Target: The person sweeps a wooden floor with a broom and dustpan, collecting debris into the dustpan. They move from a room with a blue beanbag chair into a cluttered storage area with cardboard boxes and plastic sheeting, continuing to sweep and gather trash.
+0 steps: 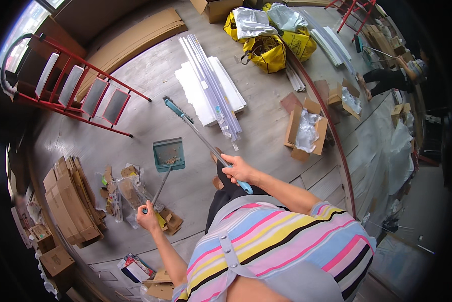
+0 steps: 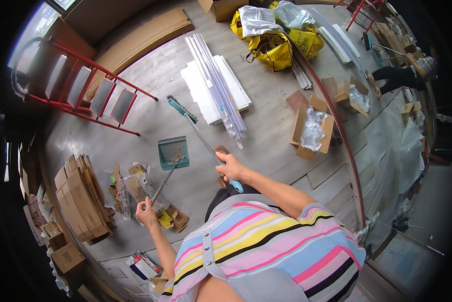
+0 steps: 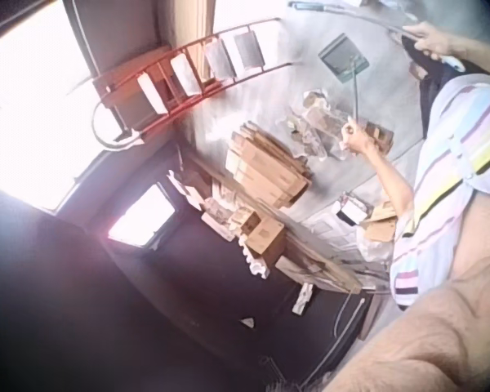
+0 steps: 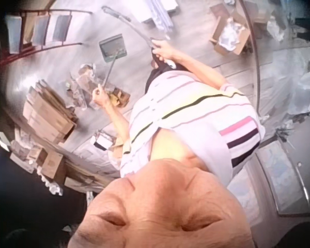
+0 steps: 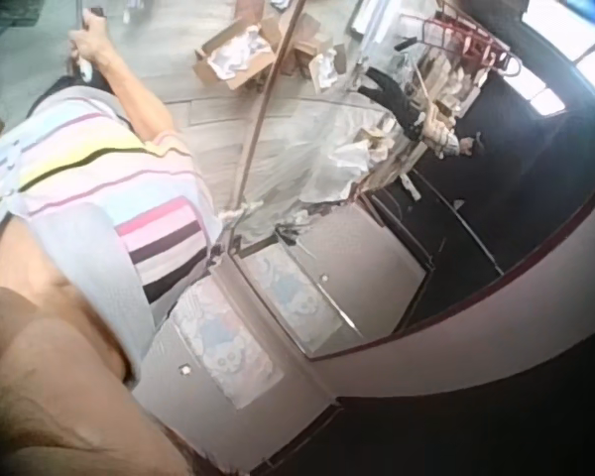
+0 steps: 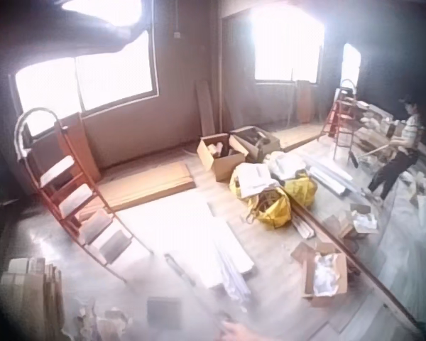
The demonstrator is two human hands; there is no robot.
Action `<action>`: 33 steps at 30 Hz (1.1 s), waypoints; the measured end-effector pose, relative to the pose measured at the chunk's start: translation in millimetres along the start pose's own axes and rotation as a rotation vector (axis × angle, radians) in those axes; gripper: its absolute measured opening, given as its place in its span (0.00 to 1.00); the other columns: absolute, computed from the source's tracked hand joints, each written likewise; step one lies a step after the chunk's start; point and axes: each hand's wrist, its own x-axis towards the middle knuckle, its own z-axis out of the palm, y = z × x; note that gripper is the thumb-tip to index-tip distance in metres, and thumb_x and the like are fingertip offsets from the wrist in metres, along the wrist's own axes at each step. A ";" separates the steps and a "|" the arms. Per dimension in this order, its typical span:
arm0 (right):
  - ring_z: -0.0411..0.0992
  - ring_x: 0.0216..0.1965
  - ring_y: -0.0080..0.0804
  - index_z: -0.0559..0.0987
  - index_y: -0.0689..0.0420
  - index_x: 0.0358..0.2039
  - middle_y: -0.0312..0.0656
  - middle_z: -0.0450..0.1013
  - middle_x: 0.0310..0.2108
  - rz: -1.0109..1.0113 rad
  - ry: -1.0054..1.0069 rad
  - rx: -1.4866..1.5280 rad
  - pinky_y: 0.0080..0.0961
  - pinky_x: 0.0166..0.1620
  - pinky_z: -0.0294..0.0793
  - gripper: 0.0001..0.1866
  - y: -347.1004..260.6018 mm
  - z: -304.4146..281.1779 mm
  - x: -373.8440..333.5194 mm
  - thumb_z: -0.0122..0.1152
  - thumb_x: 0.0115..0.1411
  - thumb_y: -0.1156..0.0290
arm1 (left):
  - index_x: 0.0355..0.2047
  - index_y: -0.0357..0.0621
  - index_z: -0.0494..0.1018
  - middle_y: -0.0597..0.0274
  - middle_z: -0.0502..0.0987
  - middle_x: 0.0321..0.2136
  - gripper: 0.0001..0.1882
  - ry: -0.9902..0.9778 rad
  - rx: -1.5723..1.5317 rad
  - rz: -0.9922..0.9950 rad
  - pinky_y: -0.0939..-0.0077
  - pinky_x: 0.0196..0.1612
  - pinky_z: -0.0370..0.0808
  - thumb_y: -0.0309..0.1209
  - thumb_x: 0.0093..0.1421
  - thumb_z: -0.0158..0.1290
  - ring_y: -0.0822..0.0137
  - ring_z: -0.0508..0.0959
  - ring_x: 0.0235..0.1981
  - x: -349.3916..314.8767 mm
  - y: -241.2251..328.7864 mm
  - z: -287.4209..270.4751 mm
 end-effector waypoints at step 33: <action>0.60 0.10 0.19 0.50 0.56 0.63 0.33 0.62 0.13 -0.035 0.226 -0.055 0.19 0.14 0.62 0.35 -282.7 39.8 282.8 0.50 0.55 0.78 | 0.17 0.42 0.72 0.57 0.71 0.11 0.16 -0.232 0.200 0.204 0.72 0.21 0.66 0.41 0.49 0.59 0.66 0.69 0.13 437.0 161.3 176.8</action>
